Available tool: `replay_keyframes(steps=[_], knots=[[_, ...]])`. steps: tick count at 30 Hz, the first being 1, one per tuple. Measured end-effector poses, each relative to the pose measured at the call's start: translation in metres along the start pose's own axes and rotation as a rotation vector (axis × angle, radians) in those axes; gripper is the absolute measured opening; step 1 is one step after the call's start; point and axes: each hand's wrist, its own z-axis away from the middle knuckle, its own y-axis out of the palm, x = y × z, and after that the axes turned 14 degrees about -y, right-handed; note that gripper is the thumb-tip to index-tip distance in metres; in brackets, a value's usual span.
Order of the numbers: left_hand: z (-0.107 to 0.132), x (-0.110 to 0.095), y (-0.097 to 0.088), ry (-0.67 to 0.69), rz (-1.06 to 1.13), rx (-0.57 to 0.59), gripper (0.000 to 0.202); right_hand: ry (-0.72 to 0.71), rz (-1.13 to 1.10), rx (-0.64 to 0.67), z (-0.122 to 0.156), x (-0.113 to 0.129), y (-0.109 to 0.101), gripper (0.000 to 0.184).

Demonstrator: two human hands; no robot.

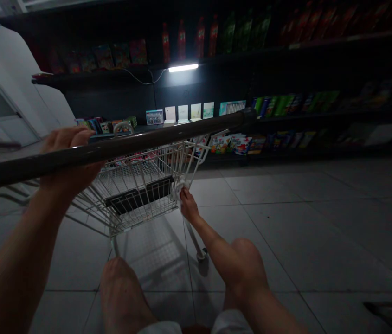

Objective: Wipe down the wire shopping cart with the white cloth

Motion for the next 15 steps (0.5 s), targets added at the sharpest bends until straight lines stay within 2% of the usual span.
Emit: replay_keyframes(steps=[2,3,5,7,9,10,12,13,15], knots=[[0.003,-0.032,0.008,0.104,-0.053,-0.051,0.041,0.024,-0.04,-0.045,-0.001,0.003,-0.013,0.062],[0.004,-0.047,0.014,0.109,-0.055,-0.055,0.036,0.013,-0.046,-0.122,-0.006,0.005,-0.025,0.062],[0.001,-0.075,0.026,0.187,-0.052,0.02,0.032,-0.056,-0.034,-0.352,-0.027,0.013,-0.057,0.064],[-0.008,-0.1,0.037,0.309,-0.039,0.149,0.031,-0.156,-0.01,-0.583,-0.054,0.018,-0.089,0.066],[-0.024,-0.124,0.045,0.387,-0.032,0.185,0.032,-0.213,0.044,-0.706,-0.079,0.018,-0.111,0.063],[-0.033,-0.134,0.049,0.394,-0.03,0.16,0.033,-0.217,0.08,-0.723,-0.088,0.015,-0.115,0.062],[-0.053,-0.15,0.059,0.348,-0.036,0.088,0.041,-0.176,0.152,-0.672,-0.095,0.003,-0.107,0.056],[-0.063,-0.155,0.066,0.308,-0.051,0.075,0.046,-0.131,0.181,-0.617,-0.093,-0.004,-0.095,0.053],[-0.078,-0.16,0.083,0.216,-0.101,0.13,0.05,-0.02,0.198,-0.455,-0.076,-0.019,-0.064,0.049]])
